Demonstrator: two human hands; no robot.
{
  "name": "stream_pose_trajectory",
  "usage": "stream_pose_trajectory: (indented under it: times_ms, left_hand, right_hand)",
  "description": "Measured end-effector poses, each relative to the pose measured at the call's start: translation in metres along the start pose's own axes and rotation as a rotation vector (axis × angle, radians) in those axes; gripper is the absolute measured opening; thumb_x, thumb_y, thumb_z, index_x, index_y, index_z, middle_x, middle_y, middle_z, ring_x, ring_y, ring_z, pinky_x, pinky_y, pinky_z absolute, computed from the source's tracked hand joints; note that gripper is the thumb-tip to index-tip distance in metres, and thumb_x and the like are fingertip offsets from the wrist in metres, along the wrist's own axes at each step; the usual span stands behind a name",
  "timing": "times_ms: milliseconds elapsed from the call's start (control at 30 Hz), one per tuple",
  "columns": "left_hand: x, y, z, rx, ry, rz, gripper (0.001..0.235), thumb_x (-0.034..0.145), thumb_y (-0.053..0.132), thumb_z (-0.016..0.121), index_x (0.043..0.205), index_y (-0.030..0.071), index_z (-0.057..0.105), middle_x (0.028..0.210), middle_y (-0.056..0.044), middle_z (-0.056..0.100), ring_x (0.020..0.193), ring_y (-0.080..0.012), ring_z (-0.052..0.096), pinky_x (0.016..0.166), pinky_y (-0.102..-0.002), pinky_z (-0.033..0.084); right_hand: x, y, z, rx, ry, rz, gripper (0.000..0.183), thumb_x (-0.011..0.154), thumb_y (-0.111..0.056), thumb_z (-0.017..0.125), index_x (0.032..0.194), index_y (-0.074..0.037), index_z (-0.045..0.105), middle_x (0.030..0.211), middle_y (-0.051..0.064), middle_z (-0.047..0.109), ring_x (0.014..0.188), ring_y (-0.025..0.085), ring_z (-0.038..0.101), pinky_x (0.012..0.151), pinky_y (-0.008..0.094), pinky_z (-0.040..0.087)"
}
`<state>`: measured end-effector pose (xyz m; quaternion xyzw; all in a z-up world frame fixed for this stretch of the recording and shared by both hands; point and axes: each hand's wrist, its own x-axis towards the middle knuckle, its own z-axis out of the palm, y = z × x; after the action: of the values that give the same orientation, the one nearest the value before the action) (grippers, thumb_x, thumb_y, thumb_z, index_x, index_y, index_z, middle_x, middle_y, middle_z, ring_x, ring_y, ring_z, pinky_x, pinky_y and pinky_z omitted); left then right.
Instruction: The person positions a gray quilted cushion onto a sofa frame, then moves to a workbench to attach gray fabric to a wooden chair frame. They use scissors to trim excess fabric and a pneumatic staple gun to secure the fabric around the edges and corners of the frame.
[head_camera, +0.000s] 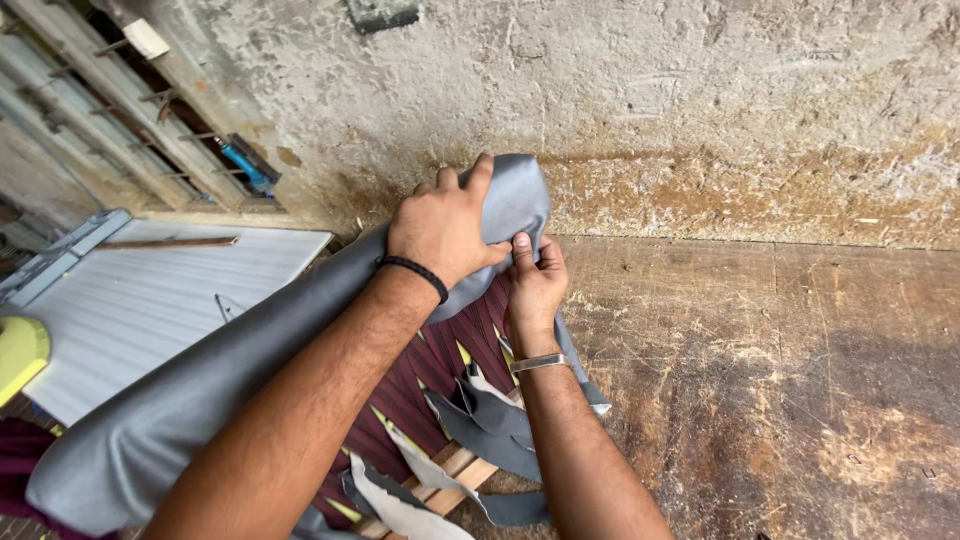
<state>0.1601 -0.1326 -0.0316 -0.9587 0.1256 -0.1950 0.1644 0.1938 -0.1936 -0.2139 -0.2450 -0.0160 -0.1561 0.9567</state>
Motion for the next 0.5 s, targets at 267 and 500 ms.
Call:
stream_pose_trajectory:
  times_ms: [267, 500]
  left_hand:
    - [0.039, -0.001, 0.014, 0.05, -0.061, -0.116, 0.099, 0.062, 0.068, 0.087, 0.134, 0.012, 0.049, 0.109, -0.015, 0.062, 0.093, -0.0332, 0.068, 0.072, -0.049, 0.058]
    - [0.05, 0.002, 0.062, 0.15, 0.289, -0.187, 0.091, 0.062, 0.064, 0.086, 0.128, 0.009, 0.056, 0.104, -0.01, 0.062, 0.095, -0.0301, 0.064, 0.081, -0.049, 0.05]
  right_hand:
    - [0.035, 0.049, -0.003, 0.407, -0.115, 0.279, 0.029, 0.113, -0.021, 0.041, 0.105, -0.005, 0.063, 0.086, 0.002, 0.065, 0.061, 0.005, 0.055, 0.056, 0.017, 0.048]
    - [0.055, 0.041, 0.017, 0.217, -0.057, 0.475, 0.026, 0.103, -0.008, 0.033, 0.108, -0.001, 0.058, 0.088, 0.009, 0.067, 0.07, 0.017, 0.067, 0.068, 0.03, 0.059]
